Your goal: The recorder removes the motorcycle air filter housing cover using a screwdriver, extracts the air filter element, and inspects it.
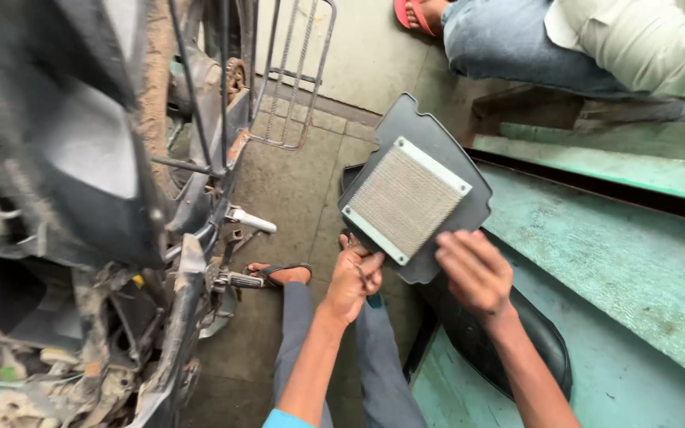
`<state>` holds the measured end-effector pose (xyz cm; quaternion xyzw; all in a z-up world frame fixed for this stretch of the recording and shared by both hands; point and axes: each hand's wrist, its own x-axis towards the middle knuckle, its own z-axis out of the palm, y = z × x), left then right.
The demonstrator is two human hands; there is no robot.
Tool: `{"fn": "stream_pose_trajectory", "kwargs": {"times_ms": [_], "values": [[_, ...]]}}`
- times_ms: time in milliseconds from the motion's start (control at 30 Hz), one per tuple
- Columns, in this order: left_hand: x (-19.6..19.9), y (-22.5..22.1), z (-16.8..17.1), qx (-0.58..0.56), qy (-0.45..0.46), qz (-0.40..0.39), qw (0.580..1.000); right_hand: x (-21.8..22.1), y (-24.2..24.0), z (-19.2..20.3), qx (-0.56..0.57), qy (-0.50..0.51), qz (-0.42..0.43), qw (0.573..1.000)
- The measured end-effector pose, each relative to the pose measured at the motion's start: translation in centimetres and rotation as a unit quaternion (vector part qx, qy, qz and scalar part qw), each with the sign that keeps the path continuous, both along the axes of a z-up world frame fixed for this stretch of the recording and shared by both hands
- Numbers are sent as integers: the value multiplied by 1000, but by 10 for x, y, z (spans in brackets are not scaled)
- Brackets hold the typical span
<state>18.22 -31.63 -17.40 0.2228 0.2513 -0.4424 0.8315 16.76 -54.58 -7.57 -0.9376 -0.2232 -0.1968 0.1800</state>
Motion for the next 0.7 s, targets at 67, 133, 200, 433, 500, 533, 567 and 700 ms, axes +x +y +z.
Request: {"fn": "stream_pose_trajectory", "kwargs": {"times_ms": [67,133,200,433,500,533,567,700], "values": [[6,5,17,139,-87,-43,986,-5,11,6,100,5,-141,985],[7,6,27,167,-137,-51,975,-3,19,13,289,51,-196,936],[6,5,27,191,-186,-57,962,5,23,15,461,96,-242,848],[-7,5,31,219,-243,-68,942,23,41,13,773,268,-281,502],[-6,5,37,232,-265,-56,934,26,44,11,762,266,-284,518],[-4,6,42,233,-260,-55,935,27,45,8,755,257,-284,533],[-6,6,48,233,-252,-55,938,25,44,7,745,250,-288,547],[-13,13,39,251,-252,-64,932,26,51,15,741,252,-277,557]]}}
